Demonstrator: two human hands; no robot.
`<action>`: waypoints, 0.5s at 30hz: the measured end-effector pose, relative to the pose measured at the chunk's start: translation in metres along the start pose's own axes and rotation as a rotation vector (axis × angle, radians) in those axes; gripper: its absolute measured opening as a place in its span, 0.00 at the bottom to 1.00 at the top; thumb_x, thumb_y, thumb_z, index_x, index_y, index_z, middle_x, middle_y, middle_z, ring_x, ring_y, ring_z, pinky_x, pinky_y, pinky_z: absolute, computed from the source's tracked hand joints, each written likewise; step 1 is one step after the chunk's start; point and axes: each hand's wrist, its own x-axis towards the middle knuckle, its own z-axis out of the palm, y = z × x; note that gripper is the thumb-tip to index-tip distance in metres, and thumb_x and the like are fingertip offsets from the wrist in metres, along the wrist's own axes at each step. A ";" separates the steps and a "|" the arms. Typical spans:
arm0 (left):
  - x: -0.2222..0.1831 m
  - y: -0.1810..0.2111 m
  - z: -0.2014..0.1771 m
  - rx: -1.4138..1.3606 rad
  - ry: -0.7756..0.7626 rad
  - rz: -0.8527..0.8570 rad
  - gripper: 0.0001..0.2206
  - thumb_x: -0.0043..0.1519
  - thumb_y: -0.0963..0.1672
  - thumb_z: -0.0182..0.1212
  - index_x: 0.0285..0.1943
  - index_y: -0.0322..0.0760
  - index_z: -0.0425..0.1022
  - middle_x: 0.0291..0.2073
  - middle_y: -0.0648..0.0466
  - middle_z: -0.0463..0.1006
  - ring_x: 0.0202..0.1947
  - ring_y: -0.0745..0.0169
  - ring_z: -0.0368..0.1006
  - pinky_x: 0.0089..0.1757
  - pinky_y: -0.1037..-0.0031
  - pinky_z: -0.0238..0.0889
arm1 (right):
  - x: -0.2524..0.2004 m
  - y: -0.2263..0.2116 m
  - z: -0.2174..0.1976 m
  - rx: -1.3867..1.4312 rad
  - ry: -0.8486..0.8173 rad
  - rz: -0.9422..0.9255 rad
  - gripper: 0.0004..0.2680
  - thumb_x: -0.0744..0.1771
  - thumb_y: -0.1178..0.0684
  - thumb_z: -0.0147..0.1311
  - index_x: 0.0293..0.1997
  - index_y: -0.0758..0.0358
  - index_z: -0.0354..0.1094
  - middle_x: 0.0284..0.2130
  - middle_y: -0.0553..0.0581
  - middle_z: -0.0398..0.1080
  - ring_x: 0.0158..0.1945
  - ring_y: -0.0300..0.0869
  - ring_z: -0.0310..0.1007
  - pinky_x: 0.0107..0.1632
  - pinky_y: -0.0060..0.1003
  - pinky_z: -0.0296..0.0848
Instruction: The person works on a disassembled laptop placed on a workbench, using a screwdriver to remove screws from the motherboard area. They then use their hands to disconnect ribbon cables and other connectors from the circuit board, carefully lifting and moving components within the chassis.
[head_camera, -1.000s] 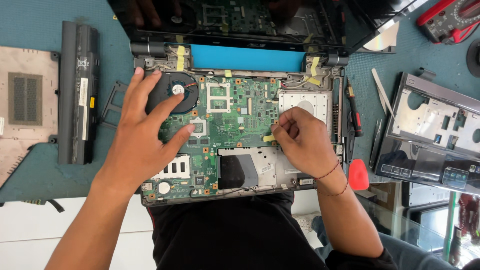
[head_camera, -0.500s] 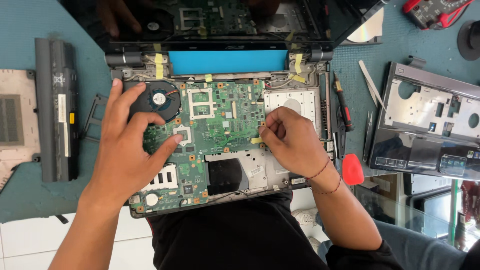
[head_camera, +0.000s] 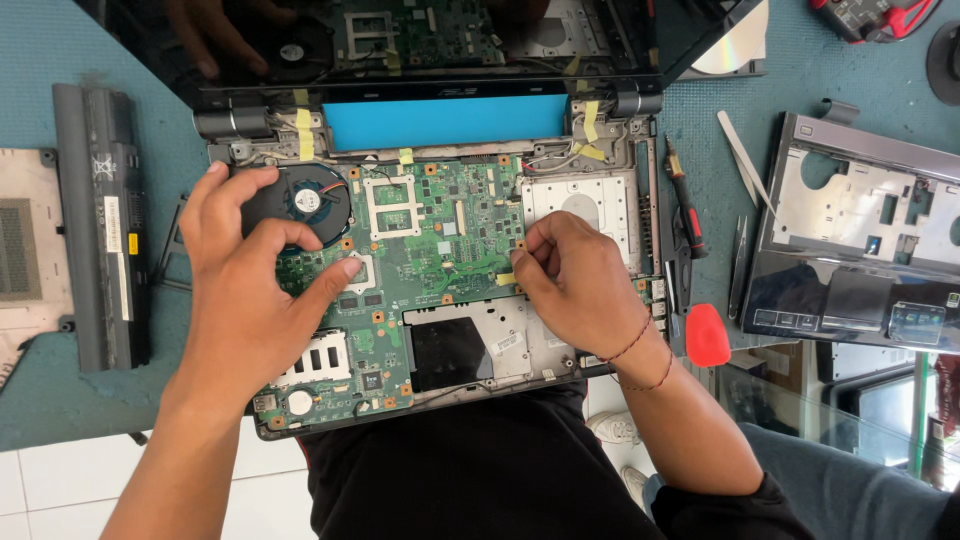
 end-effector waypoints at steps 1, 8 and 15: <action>0.001 0.000 0.000 0.000 0.001 0.000 0.12 0.57 0.48 0.65 0.33 0.34 0.70 0.60 0.45 0.56 0.68 0.36 0.41 0.62 0.45 0.41 | 0.000 0.000 0.000 0.000 0.000 0.000 0.03 0.63 0.54 0.50 0.29 0.58 0.62 0.21 0.48 0.63 0.22 0.37 0.60 0.32 0.34 0.63; 0.002 0.002 0.002 0.009 0.002 -0.044 0.13 0.57 0.48 0.65 0.31 0.35 0.71 0.60 0.45 0.57 0.67 0.36 0.41 0.61 0.46 0.41 | -0.001 -0.002 -0.001 -0.021 0.008 0.024 0.03 0.63 0.54 0.50 0.30 0.58 0.63 0.21 0.49 0.65 0.22 0.37 0.63 0.31 0.34 0.64; 0.001 0.002 -0.001 0.002 -0.007 -0.046 0.13 0.57 0.48 0.63 0.32 0.35 0.70 0.60 0.44 0.56 0.68 0.37 0.40 0.61 0.46 0.41 | 0.001 -0.002 -0.001 0.043 -0.030 0.101 0.03 0.63 0.54 0.51 0.30 0.58 0.64 0.18 0.47 0.66 0.22 0.34 0.63 0.29 0.31 0.64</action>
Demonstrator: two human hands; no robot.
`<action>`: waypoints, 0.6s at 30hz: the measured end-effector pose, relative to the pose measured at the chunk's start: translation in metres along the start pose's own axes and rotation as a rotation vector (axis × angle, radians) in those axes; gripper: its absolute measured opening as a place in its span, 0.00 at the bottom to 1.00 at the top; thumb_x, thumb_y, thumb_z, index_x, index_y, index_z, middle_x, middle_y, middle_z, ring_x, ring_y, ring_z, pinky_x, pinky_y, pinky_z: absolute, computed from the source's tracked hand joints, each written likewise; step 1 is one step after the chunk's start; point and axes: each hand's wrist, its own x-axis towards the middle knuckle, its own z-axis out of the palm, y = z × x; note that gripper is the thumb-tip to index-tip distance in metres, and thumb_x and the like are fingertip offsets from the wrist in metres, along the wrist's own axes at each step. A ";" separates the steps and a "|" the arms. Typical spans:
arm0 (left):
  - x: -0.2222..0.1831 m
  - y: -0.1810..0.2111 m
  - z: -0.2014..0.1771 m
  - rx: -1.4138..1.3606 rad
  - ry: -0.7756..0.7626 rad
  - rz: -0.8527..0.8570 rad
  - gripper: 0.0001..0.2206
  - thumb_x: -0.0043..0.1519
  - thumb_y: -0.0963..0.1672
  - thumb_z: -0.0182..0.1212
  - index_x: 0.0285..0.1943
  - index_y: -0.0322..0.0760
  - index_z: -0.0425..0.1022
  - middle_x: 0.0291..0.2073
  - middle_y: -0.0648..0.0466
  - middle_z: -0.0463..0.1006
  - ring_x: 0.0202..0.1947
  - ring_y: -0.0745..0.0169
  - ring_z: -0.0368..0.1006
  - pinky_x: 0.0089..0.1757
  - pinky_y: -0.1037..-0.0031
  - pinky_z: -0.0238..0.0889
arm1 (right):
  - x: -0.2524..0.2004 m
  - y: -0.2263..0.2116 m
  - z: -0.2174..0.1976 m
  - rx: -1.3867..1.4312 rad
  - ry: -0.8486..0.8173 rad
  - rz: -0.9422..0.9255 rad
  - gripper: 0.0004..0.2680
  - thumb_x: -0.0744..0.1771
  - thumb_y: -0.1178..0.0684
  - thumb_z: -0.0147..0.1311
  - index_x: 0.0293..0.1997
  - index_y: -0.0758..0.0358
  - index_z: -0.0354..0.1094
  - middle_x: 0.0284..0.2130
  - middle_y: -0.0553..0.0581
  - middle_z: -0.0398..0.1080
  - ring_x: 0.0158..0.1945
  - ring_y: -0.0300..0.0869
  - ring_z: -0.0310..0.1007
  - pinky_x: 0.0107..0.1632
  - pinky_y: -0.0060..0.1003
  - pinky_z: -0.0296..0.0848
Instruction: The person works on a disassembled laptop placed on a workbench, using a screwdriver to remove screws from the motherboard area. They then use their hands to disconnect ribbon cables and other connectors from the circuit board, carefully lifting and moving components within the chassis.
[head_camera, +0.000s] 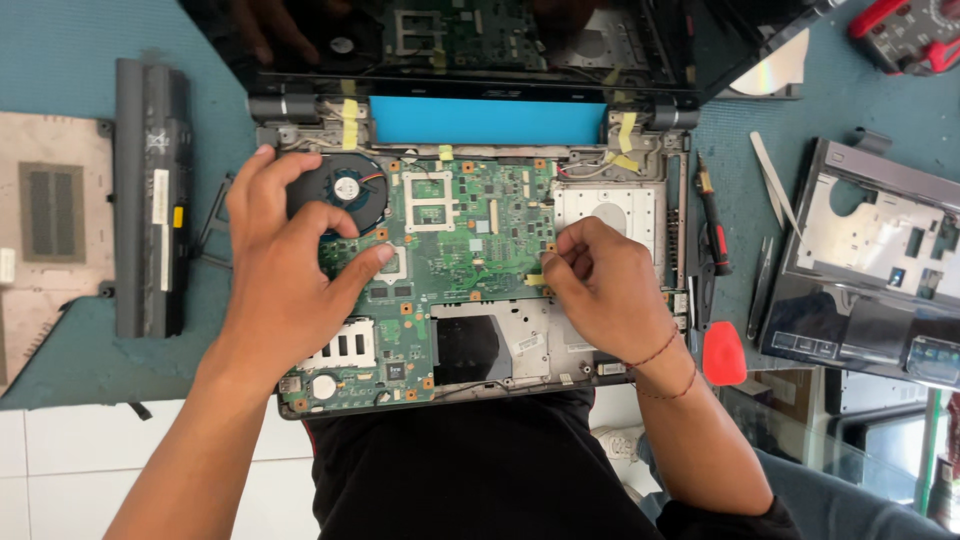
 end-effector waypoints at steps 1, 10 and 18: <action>0.000 0.000 -0.001 0.003 0.006 -0.006 0.13 0.57 0.48 0.63 0.32 0.35 0.70 0.60 0.44 0.56 0.68 0.37 0.40 0.61 0.46 0.41 | 0.001 -0.001 0.000 -0.001 -0.006 -0.007 0.03 0.63 0.54 0.51 0.30 0.58 0.64 0.18 0.47 0.66 0.22 0.34 0.63 0.29 0.31 0.64; -0.014 -0.001 -0.018 -0.032 -0.045 0.041 0.10 0.60 0.46 0.59 0.40 0.33 0.72 0.62 0.44 0.54 0.68 0.37 0.42 0.61 0.44 0.44 | 0.001 -0.003 -0.003 -0.022 -0.011 0.034 0.02 0.62 0.54 0.51 0.30 0.58 0.66 0.19 0.47 0.68 0.22 0.32 0.64 0.30 0.28 0.64; -0.056 -0.002 -0.050 0.192 -0.411 0.140 0.52 0.38 0.57 0.75 0.70 0.38 0.49 0.71 0.45 0.43 0.70 0.41 0.36 0.59 0.48 0.41 | 0.000 -0.001 -0.003 -0.007 0.002 0.029 0.03 0.64 0.53 0.52 0.31 0.58 0.66 0.19 0.46 0.65 0.22 0.32 0.61 0.31 0.28 0.62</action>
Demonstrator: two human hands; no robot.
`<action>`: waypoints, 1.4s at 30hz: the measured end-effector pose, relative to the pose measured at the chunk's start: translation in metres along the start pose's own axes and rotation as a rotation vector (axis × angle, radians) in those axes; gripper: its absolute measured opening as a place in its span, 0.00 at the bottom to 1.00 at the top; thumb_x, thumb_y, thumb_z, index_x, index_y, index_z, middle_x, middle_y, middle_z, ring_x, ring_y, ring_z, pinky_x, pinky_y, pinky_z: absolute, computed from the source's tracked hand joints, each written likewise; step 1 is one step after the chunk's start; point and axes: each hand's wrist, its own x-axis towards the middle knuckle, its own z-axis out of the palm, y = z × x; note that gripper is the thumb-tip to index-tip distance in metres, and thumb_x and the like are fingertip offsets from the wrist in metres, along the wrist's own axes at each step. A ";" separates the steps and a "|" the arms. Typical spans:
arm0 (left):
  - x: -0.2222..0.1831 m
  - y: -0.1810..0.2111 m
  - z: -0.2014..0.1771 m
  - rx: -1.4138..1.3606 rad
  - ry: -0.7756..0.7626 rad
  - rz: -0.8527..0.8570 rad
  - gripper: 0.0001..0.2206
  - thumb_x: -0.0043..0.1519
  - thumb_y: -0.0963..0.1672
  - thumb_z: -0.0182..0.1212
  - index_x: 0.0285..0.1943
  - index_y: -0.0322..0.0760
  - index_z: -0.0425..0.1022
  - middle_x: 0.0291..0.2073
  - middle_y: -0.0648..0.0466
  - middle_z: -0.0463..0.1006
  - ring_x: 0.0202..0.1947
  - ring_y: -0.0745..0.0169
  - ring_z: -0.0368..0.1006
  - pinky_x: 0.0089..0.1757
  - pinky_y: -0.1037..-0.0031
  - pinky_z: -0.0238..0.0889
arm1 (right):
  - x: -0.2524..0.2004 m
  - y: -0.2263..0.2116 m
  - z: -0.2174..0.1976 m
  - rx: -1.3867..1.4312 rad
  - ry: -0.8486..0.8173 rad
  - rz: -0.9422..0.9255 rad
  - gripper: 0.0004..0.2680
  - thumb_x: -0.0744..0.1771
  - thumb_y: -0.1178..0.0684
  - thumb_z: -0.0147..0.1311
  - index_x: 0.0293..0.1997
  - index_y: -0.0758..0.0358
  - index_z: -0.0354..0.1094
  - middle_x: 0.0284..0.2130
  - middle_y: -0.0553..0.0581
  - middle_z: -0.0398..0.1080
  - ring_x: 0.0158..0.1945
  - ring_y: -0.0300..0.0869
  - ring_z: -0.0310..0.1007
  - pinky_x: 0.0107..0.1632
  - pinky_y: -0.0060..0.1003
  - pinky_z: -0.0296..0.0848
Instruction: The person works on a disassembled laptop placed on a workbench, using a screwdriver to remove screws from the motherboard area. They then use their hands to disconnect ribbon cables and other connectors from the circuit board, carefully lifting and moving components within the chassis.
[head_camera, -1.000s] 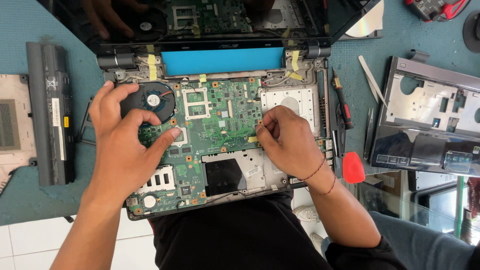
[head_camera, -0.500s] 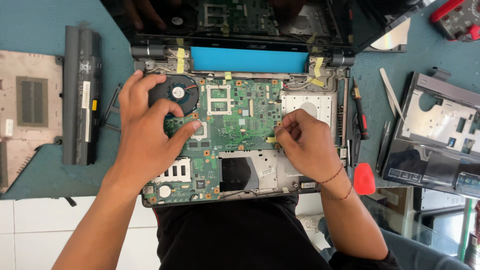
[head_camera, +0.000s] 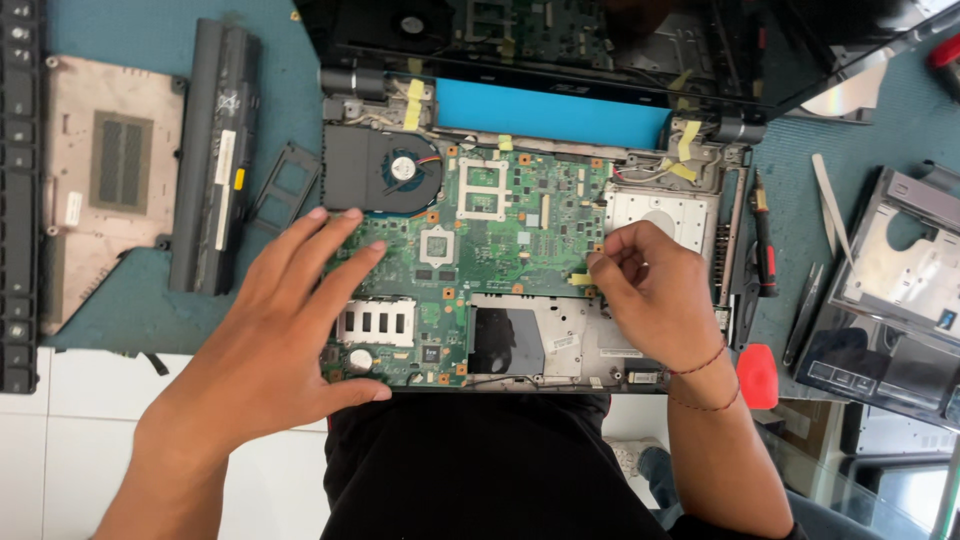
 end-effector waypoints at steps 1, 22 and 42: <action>0.001 -0.001 0.001 -0.001 0.002 -0.010 0.52 0.38 0.57 0.75 0.70 0.38 0.49 0.71 0.45 0.43 0.70 0.41 0.36 0.59 0.48 0.41 | 0.000 0.003 0.001 -0.001 -0.008 -0.005 0.03 0.64 0.53 0.52 0.31 0.58 0.66 0.19 0.46 0.65 0.22 0.32 0.61 0.31 0.28 0.62; 0.030 -0.001 0.009 -0.045 0.019 0.283 0.45 0.37 0.63 0.68 0.56 0.35 0.55 0.55 0.39 0.51 0.59 0.32 0.47 0.60 0.36 0.34 | 0.001 0.008 0.004 -0.002 0.069 -0.018 0.02 0.64 0.54 0.53 0.33 0.58 0.67 0.23 0.46 0.67 0.26 0.31 0.62 0.33 0.26 0.63; 0.030 -0.004 0.000 0.040 -0.004 0.287 0.50 0.24 0.60 0.78 0.55 0.39 0.59 0.57 0.39 0.52 0.60 0.34 0.50 0.61 0.40 0.30 | -0.003 0.000 0.004 -0.025 0.071 -0.032 0.03 0.64 0.54 0.54 0.32 0.58 0.69 0.23 0.47 0.67 0.25 0.32 0.62 0.32 0.27 0.64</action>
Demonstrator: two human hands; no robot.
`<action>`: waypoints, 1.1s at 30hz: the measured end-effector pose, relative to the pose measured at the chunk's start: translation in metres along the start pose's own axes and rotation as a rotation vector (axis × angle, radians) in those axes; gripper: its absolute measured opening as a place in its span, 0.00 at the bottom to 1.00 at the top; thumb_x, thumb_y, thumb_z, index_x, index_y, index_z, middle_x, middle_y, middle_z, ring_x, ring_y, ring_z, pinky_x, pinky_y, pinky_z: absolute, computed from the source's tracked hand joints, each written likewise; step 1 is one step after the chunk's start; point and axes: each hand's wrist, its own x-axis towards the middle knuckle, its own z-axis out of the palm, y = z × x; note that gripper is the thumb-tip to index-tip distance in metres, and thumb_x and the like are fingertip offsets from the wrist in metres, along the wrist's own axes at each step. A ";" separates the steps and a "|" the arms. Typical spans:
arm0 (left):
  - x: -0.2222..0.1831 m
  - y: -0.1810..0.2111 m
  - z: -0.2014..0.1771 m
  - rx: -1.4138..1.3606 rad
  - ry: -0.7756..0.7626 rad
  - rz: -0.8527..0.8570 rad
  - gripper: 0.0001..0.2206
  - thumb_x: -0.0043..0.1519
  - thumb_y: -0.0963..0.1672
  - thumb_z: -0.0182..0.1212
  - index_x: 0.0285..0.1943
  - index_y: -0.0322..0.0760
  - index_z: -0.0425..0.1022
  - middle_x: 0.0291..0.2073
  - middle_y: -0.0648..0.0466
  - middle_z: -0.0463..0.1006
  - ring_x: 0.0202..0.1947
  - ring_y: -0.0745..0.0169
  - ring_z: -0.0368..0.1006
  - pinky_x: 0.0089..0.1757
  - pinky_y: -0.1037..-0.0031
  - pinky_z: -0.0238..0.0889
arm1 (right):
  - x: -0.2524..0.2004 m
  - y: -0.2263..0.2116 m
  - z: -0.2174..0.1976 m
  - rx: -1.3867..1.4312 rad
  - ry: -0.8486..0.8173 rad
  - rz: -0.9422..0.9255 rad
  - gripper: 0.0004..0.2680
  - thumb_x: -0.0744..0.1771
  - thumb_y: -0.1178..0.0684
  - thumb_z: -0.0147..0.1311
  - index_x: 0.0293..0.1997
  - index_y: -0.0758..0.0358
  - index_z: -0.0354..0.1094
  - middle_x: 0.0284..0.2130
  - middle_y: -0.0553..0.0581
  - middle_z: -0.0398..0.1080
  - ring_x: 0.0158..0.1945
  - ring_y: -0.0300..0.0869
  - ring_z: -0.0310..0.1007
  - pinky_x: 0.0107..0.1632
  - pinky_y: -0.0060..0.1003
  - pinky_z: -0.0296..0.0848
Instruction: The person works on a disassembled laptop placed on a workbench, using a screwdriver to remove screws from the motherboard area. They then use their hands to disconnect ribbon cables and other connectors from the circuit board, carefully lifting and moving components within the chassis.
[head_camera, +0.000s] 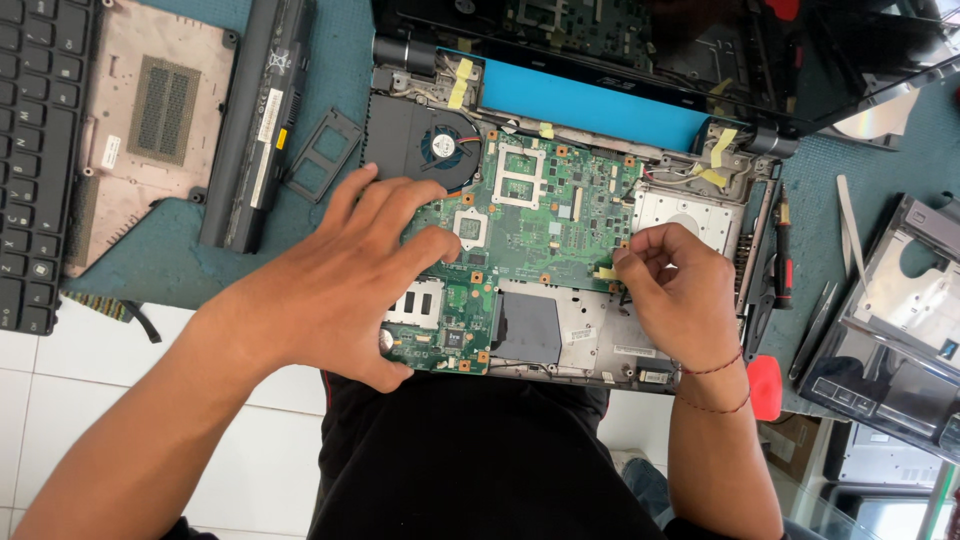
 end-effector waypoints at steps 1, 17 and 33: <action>0.000 -0.001 -0.001 0.000 0.000 0.003 0.50 0.24 0.60 0.78 0.55 0.39 0.59 0.57 0.39 0.52 0.60 0.34 0.50 0.61 0.40 0.30 | 0.000 -0.001 0.000 0.000 0.003 0.001 0.03 0.64 0.54 0.54 0.32 0.58 0.69 0.23 0.47 0.67 0.25 0.32 0.62 0.32 0.27 0.64; 0.002 -0.002 -0.005 0.019 -0.018 0.023 0.48 0.26 0.61 0.79 0.53 0.41 0.63 0.57 0.38 0.52 0.60 0.32 0.49 0.59 0.36 0.33 | -0.031 -0.016 0.009 -0.127 0.327 -0.321 0.09 0.65 0.50 0.56 0.40 0.64 0.65 0.34 0.52 0.69 0.30 0.38 0.66 0.33 0.32 0.66; 0.000 -0.001 0.000 0.081 0.010 0.025 0.49 0.27 0.61 0.77 0.55 0.38 0.60 0.57 0.39 0.52 0.59 0.34 0.50 0.59 0.38 0.36 | -0.047 -0.031 0.034 0.031 -0.042 -1.262 0.05 0.63 0.55 0.59 0.28 0.63 0.69 0.29 0.56 0.65 0.34 0.49 0.63 0.38 0.39 0.65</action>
